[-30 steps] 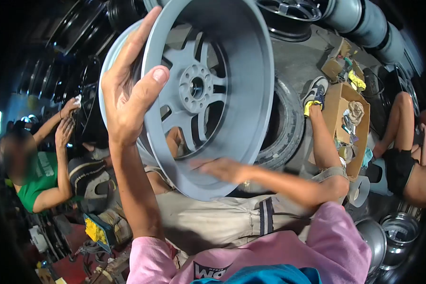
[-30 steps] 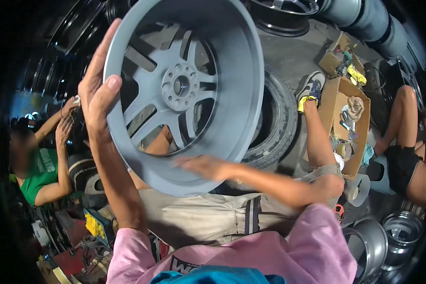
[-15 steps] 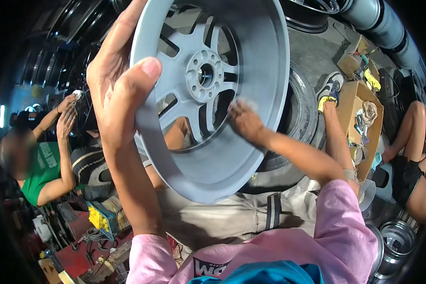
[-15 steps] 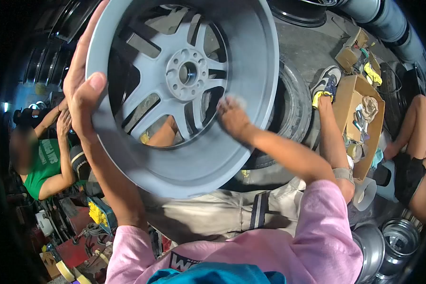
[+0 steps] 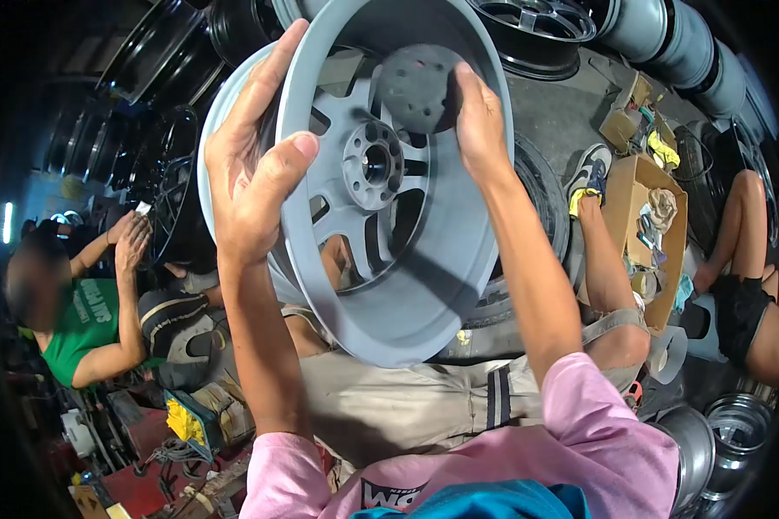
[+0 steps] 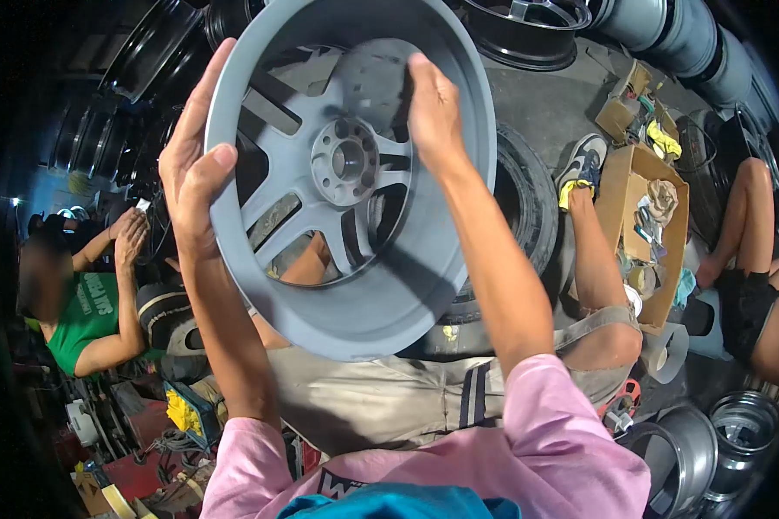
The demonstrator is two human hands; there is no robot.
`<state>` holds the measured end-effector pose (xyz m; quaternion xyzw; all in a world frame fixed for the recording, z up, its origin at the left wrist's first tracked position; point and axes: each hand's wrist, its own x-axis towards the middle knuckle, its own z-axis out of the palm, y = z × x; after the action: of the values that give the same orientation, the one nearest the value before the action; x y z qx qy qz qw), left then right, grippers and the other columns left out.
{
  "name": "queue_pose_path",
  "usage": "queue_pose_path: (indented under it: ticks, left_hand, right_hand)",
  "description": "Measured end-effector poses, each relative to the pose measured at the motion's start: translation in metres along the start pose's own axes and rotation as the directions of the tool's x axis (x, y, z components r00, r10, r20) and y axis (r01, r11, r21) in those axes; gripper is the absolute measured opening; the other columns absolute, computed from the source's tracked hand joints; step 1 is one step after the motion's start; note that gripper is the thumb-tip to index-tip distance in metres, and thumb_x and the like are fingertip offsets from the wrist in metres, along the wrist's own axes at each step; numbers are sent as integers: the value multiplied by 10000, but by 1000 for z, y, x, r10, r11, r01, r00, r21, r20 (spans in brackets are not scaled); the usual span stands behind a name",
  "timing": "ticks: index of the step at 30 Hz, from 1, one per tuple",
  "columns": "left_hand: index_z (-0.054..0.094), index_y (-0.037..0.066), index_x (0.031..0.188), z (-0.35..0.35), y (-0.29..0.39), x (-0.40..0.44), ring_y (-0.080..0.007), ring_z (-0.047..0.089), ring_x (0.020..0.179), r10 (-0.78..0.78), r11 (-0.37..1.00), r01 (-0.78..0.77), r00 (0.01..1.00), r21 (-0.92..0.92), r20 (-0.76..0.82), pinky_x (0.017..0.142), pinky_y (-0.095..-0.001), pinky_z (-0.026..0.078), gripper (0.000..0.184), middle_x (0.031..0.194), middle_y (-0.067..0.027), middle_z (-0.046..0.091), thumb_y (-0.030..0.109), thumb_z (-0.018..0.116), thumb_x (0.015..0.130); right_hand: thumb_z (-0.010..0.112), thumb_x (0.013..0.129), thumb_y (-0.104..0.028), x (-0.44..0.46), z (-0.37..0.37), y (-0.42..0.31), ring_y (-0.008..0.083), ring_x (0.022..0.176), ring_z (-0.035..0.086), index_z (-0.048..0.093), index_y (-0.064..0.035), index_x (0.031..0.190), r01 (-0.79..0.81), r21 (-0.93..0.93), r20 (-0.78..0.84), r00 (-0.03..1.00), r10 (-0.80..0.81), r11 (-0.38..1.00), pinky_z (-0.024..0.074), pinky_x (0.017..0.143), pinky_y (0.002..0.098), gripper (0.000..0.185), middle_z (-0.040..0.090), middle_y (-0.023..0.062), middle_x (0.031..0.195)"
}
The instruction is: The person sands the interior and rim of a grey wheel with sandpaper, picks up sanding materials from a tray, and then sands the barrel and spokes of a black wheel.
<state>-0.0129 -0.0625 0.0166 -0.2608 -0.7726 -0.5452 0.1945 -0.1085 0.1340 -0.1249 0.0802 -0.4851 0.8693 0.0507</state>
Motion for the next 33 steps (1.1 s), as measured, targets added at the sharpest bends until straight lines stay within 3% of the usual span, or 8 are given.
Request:
queue_pose_path:
  ticks: [7,14,17,22,25,27,29,33]
  left_hand:
    - [479,-117,1475,2,5,-1,-270,544,1330,-18,999,19,1000,41,-22,1149,-362,367,826,1436,-231,561,284,693,784]
    - [491,-71,1487,-5,-4,-2,-323,539,1366,-95,965,116,991,235,-97,1162,-408,381,1058,1505,-235,514,601,718,702]
    - [482,-72,1493,4,0,-3,-311,535,1366,-101,972,122,989,203,-111,1165,-397,370,1031,1501,-236,519,569,711,719]
    - [476,-94,1487,10,5,-1,-312,534,1362,-71,990,78,996,121,-61,1166,-392,361,992,1493,-250,521,518,708,742]
    - [487,-103,1475,9,2,-1,-327,546,1350,-43,992,52,996,116,-74,1161,-397,370,982,1480,-261,530,507,710,738]
    - [503,-103,1462,8,0,-3,-339,557,1342,-56,987,73,992,145,-116,1157,-402,378,990,1461,-271,543,511,723,718]
    - [502,-103,1464,10,5,-5,-346,561,1341,-90,983,110,986,145,-138,1151,-415,390,1019,1461,-277,541,534,728,700]
    - [495,-97,1469,7,0,3,-356,569,1336,-54,972,83,989,220,-135,1138,-440,421,1064,1463,-289,533,589,724,689]
  right_hand:
    - [509,1054,-502,33,-3,143,355,1008,670,719,-8,1154,128,-799,179,983,29,587,495,947,424,546,676,229,1040]
    - [518,1065,-387,2,21,92,431,993,650,734,11,1089,255,-645,292,953,-76,720,503,928,471,453,664,239,1073]
    - [616,989,-251,-18,37,62,372,1157,614,769,-51,1019,759,-509,740,627,-245,406,470,1010,460,254,671,147,1197]
    - [616,954,-244,-75,17,33,310,1233,605,760,-115,1032,994,-73,927,97,361,-79,482,1053,438,208,662,87,1286]
    - [623,920,-286,-75,-29,54,358,1044,687,713,-79,933,908,-408,757,278,592,94,545,864,477,226,706,118,1054]
    - [570,1011,-300,-62,-40,29,403,892,692,686,-37,986,573,-750,651,728,214,331,555,753,474,289,684,181,952]
    - [508,1064,-311,-29,-44,10,435,866,656,653,10,990,289,-691,380,925,-7,663,495,718,464,360,670,241,953]
    - [475,1065,-399,59,-39,61,472,909,649,675,13,927,138,-777,53,986,-155,614,489,774,515,478,682,267,977]
